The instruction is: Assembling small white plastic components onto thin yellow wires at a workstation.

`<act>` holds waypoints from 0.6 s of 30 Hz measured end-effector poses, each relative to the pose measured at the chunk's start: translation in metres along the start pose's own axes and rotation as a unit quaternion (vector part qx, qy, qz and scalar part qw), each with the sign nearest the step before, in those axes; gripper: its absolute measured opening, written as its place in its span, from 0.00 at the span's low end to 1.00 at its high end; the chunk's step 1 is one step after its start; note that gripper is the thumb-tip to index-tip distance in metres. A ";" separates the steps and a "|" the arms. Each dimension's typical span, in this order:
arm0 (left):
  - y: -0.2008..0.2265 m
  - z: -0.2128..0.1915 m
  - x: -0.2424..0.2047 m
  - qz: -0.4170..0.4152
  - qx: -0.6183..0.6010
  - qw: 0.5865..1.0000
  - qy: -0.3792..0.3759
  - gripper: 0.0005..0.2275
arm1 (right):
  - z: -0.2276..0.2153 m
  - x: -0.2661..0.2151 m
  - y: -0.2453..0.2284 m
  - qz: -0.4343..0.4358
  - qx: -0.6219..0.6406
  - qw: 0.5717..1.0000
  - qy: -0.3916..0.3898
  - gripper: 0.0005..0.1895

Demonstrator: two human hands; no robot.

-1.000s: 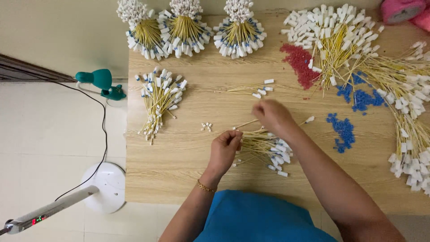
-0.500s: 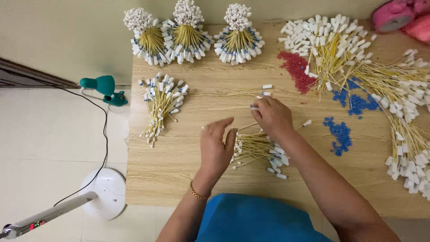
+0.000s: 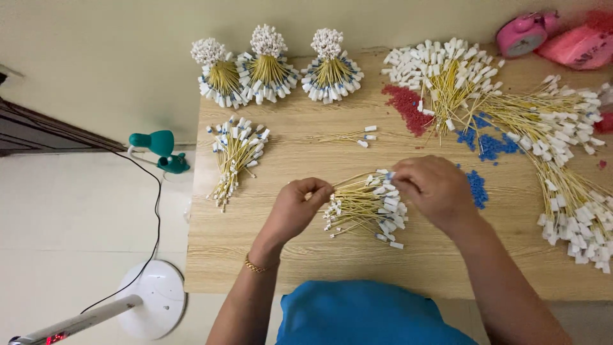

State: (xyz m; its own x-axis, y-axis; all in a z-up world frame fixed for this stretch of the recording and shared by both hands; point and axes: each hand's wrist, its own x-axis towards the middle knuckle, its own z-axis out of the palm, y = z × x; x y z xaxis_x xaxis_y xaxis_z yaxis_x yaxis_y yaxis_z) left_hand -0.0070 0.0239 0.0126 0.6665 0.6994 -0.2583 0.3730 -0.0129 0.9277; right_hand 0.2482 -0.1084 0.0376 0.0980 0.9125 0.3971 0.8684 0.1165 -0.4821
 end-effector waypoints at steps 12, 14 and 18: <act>0.031 0.022 -0.019 -0.030 -0.002 0.998 0.053 0.11 | 0.036 0.019 -0.048 0.027 0.085 0.991 -0.096 0.09; 0.012 0.023 -0.018 -0.022 -0.050 0.997 0.047 0.11 | 0.037 0.020 -0.051 0.068 0.121 0.982 -0.130 0.09; -0.027 0.024 -0.009 -0.003 -0.205 0.977 0.064 0.13 | 0.035 0.021 -0.054 0.140 0.190 0.960 -0.147 0.08</act>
State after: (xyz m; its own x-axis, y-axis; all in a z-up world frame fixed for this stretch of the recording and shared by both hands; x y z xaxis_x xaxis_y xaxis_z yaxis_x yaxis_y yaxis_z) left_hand -0.0070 0.0008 -0.0168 0.5688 0.7830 -0.2517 0.0688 0.2597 0.9632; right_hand 0.1859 -0.0816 0.0446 0.1115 0.9938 -0.0016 0.5815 -0.0666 -0.8108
